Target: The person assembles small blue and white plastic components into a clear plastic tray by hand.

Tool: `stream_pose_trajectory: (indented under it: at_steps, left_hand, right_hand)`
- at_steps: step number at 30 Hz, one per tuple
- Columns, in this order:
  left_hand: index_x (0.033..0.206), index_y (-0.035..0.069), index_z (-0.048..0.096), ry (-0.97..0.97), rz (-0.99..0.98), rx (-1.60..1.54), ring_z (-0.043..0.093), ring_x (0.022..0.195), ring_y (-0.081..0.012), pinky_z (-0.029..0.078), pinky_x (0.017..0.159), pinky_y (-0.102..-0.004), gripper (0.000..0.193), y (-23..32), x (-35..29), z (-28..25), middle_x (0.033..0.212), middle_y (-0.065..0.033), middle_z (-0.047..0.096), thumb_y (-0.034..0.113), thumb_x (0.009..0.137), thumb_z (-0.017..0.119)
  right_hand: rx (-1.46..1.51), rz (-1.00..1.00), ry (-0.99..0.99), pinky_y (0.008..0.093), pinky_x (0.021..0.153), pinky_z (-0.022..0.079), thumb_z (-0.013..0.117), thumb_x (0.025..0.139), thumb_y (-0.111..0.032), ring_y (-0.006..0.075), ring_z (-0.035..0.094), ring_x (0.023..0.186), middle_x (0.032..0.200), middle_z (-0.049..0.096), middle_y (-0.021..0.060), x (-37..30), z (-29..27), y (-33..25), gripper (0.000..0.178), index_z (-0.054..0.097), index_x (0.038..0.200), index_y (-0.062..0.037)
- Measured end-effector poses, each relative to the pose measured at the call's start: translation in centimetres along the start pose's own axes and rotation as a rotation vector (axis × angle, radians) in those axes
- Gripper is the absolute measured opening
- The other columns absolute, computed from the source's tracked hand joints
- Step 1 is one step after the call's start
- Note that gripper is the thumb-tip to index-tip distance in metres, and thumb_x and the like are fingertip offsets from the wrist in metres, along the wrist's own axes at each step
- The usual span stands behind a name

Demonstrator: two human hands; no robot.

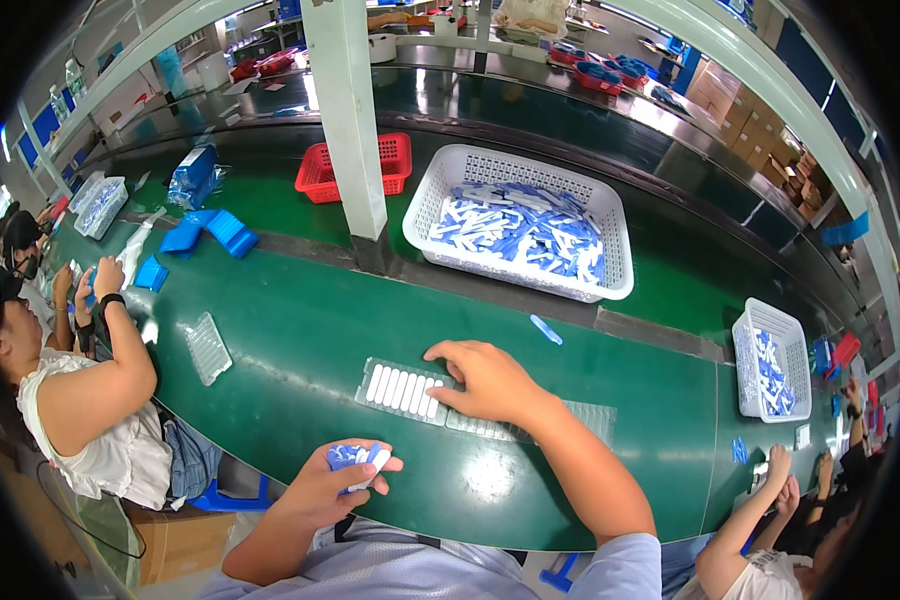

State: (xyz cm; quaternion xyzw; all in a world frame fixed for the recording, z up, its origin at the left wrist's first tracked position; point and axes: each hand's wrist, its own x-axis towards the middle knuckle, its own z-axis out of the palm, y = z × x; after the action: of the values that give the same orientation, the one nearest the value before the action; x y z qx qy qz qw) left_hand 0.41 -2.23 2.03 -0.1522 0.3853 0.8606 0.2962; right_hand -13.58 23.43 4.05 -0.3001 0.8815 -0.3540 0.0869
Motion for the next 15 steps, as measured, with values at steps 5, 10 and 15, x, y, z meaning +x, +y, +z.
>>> stream_pose_trajectory:
  at_steps: [5, 10, 15]
  left_hand:
    - [0.129, 0.000, 0.059, 0.014, 0.028, 0.073, 0.072, 0.086, -0.0205, 0.037, 0.048, -0.0210, 0.035, 0.3, 0.6, 0.7, 0.116, -0.0220, 0.070, 0.000, 0.095, 0.067]
    - [0.131, 0.000, 0.058, -0.046, 0.085, 0.189, 0.072, 0.083, -0.0186, 0.034, 0.047, -0.0208, 0.035, -0.1, 2.6, 2.1, 0.113, -0.0201, 0.071, 0.004, 0.097, 0.066]
    - [0.131, -0.002, 0.058, -0.093, -0.015, 0.093, 0.069, 0.076, -0.0141, 0.032, 0.046, -0.0202, 0.034, 0.6, 3.5, 2.7, 0.107, -0.0171, 0.073, 0.007, 0.099, 0.065]
  right_hand:
    - [0.297, -0.021, 0.066, 0.0354, 0.058, 0.045, 0.082, 0.081, -0.022, 0.0205, 0.054, 0.060, 0.064, 0.052, 0.0043, -2.3, 0.2, -4.4, 0.025, 0.073, 0.097, -0.0055]
    - [0.243, 0.006, -0.024, 0.0363, 0.057, 0.047, 0.077, 0.087, -0.020, 0.0232, 0.059, 0.063, 0.070, 0.059, 0.0066, -4.7, 1.4, -4.9, 0.016, 0.074, 0.097, -0.0073]
    - [-0.033, -0.428, 0.146, 0.0324, 0.056, 0.040, 0.073, 0.087, -0.017, 0.0173, 0.050, 0.061, 0.071, 0.050, 0.0007, -4.8, -0.6, -3.1, 0.010, 0.072, 0.094, -0.0108]
